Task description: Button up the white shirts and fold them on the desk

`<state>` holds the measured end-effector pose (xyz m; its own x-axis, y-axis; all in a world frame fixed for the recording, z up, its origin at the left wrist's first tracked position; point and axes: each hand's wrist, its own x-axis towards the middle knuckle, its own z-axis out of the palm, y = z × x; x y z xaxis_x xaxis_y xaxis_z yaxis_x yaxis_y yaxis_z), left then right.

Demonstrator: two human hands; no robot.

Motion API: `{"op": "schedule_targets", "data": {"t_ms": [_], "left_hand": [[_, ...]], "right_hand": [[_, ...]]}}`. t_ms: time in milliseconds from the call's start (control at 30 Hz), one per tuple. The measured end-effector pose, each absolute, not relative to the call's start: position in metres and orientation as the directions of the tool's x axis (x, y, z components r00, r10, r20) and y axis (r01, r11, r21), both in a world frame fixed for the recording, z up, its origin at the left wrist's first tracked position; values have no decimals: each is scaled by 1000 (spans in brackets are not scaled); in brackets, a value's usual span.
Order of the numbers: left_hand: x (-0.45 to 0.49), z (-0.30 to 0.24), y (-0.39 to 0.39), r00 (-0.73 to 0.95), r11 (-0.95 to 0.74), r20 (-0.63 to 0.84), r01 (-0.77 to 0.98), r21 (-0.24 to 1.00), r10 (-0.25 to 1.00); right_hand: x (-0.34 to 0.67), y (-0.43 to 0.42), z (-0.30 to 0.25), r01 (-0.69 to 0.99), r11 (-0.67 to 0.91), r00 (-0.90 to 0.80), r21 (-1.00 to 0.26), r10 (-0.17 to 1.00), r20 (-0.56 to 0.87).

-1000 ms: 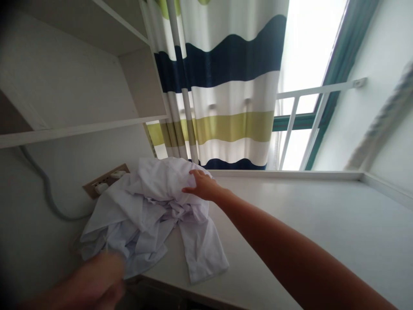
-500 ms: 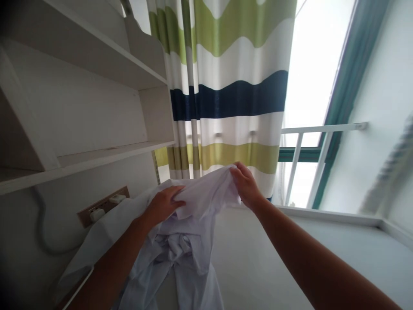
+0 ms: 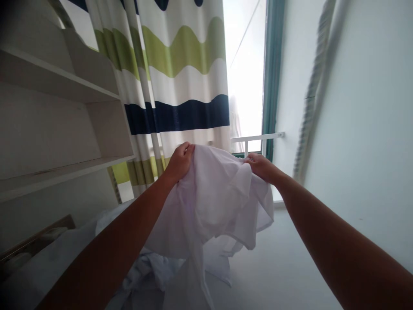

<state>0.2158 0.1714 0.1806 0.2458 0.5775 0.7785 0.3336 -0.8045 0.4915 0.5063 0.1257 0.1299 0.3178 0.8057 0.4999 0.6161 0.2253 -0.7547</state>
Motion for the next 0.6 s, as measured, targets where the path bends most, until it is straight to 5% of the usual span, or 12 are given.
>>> {"op": "schedule_targets", "data": {"t_ms": [67,133,233,333,467,600], "left_hand": [[250,195,165,290,-815,763,260,518,577],[283,207,159,321,-820,755,194,538,571],[325,221,151,369,-846,772,82,527,518],[350,228,146,489,-853,750,-22,521,445],[352,211,144,711,-903,581,190,386,397],[327,137,140,784,-896,435,397,199,444]], "right_hand": [[533,106,130,638,126,390,-760,798,460],[547,84,131,589,186,415,-786,766,492],[546,55,129,424,371,197,-826,852,484],[536,42,113,415,382,54,-826,896,442],[550,40,86,397,275,247,-876,887,391],[588,26,79,329,219,430,-919,831,352]]}}
